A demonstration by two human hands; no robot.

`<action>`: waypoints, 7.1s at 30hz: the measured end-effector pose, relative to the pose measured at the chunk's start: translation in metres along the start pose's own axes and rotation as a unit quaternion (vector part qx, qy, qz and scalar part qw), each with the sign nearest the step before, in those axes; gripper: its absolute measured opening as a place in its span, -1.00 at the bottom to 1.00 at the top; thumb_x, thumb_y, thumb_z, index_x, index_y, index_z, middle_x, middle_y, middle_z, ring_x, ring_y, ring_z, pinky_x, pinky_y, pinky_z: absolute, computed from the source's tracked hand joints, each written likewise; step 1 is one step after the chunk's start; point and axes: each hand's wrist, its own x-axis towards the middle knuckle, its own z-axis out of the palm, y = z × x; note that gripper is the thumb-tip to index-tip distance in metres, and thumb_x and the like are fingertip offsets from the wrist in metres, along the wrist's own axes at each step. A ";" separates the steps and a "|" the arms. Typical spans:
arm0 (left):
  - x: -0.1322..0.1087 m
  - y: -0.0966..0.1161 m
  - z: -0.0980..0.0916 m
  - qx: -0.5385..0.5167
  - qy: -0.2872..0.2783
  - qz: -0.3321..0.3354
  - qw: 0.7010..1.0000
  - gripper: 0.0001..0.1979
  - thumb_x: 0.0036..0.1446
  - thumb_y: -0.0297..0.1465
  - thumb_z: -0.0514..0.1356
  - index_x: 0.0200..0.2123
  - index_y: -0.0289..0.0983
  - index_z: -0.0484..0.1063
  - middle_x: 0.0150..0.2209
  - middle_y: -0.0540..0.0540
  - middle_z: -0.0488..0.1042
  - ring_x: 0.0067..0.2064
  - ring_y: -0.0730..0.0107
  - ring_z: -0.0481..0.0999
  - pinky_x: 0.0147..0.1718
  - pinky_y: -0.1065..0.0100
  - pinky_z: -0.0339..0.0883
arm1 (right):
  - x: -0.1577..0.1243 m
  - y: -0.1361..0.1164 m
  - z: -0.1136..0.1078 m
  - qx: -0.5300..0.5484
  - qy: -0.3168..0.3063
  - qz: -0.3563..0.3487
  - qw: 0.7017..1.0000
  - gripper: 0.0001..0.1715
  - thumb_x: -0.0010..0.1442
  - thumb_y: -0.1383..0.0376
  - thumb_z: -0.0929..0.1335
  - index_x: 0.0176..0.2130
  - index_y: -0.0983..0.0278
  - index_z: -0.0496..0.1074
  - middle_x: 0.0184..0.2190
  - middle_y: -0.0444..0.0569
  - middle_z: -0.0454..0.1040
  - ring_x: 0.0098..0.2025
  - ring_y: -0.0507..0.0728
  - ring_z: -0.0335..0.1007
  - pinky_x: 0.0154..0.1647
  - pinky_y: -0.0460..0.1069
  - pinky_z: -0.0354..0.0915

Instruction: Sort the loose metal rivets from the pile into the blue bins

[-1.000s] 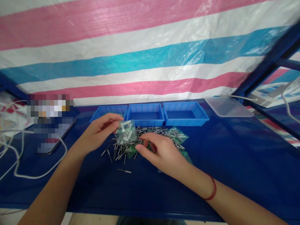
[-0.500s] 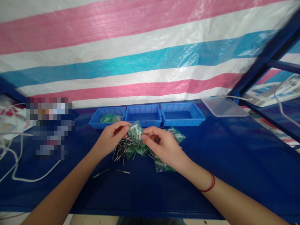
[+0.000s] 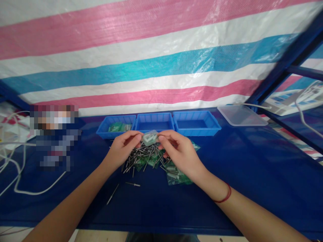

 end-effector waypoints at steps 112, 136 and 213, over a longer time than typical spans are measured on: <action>-0.016 0.005 -0.012 0.289 -0.043 0.190 0.937 -0.80 0.26 -0.30 0.10 -0.13 -0.25 0.43 -0.19 -0.11 0.49 -0.13 0.30 0.46 -0.07 0.30 0.31 | -0.001 0.006 -0.001 -0.230 -0.046 -0.189 0.953 -0.86 0.28 0.27 0.25 -0.25 0.24 0.37 -0.36 -0.07 0.48 -0.35 0.05 0.40 -0.30 -0.05 0.29; -0.012 -0.008 -0.008 0.026 -0.017 -0.037 0.999 -0.66 0.19 -0.12 0.13 -0.22 -0.29 0.47 -0.54 0.04 0.45 -0.49 0.46 0.43 -0.44 0.44 0.31 | 0.004 0.004 0.002 0.076 -0.069 0.062 0.993 -0.67 0.13 0.07 0.38 -0.24 0.27 0.39 -0.46 -0.11 0.50 -0.61 -0.05 0.31 -0.71 -0.14 0.20; -0.011 -0.017 -0.018 0.348 -0.135 0.210 0.904 -0.81 0.27 -0.38 0.09 -0.19 -0.29 0.48 -0.26 -0.11 0.52 -0.21 0.30 0.44 -0.18 0.31 0.30 | -0.004 0.000 -0.006 -0.551 -0.205 -0.301 0.751 -0.88 0.17 0.28 0.36 -0.32 0.29 0.48 -0.33 0.00 0.40 -0.23 0.15 0.28 -0.21 0.04 0.17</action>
